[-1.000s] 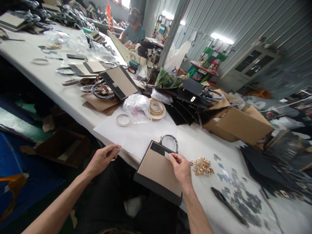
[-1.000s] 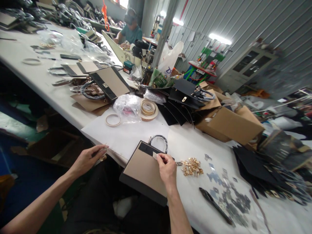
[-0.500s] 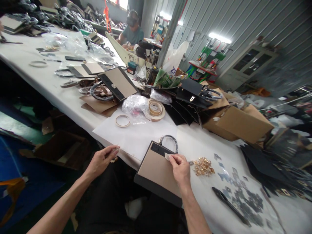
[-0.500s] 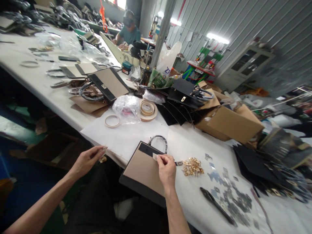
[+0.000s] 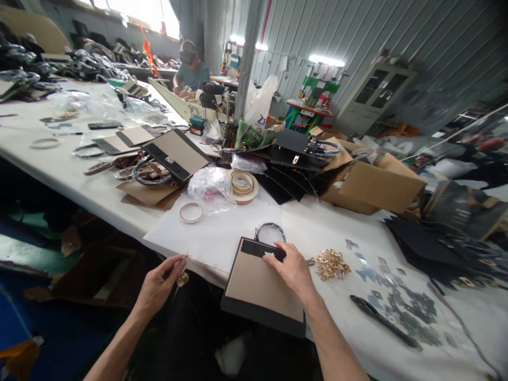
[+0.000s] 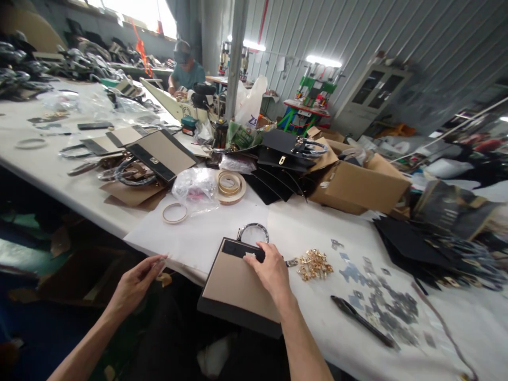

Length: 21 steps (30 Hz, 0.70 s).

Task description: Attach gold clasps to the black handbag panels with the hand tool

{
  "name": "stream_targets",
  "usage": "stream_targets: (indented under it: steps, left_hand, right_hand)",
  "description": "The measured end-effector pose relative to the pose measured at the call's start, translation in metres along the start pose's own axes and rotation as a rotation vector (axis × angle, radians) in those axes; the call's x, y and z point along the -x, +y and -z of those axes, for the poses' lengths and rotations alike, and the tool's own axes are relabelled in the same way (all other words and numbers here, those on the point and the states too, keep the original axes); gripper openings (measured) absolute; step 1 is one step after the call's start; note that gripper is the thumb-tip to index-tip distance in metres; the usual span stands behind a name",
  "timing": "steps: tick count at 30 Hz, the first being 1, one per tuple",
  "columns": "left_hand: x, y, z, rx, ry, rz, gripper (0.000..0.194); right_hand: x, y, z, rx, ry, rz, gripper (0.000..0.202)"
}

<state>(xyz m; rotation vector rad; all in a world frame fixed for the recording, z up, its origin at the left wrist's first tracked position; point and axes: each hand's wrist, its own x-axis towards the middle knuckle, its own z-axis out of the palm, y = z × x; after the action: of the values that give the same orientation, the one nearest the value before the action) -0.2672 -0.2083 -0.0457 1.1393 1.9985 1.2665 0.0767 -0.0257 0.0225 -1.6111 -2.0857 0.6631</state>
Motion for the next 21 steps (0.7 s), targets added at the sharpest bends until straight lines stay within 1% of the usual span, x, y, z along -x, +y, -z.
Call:
stream_targets:
  steps: [2,4,7,10,12,14,17,19,21]
  left_hand:
    - [0.000,0.000,0.001,-0.013,0.003,-0.009,0.052]
    - [-0.001,0.001,0.001,-0.018,0.008,-0.005,0.054]
    - [-0.003,0.002,-0.002,-0.009,0.014,0.029,0.057]
    - [-0.005,0.005,-0.008,0.006,0.020,0.057,0.059]
    - [-0.007,0.007,-0.010,0.012,0.034,0.082,0.061]
    - [-0.010,0.007,-0.010,0.010,0.061,0.120,0.062]
    - [-0.018,0.003,-0.007,0.011,0.110,0.156,0.061]
    - [-0.025,-0.002,-0.007,0.030,0.133,0.156,0.056]
    - [-0.030,-0.004,-0.007,0.058,0.149,0.159,0.053]
  right_hand:
    - [-0.009,0.002,0.005,-0.059,-0.101,-0.056,0.042]
    - [-0.016,0.007,0.006,-0.157,-0.165,-0.102,0.036]
    - [-0.023,0.019,0.002,-0.320,-0.180,-0.141,0.034]
    - [-0.023,0.026,-0.004,-0.357,-0.150,-0.144,0.032]
    - [-0.020,0.026,-0.006,-0.326,-0.112,-0.129,0.029]
    - [-0.013,0.024,-0.008,-0.312,-0.048,-0.086,0.025]
    - [-0.002,0.021,-0.016,-0.315,0.097,0.046,0.022]
    - [0.002,0.022,-0.025,-0.288,0.198,0.124,0.024]
    - [0.005,0.025,-0.032,-0.255,0.270,0.174,0.029]
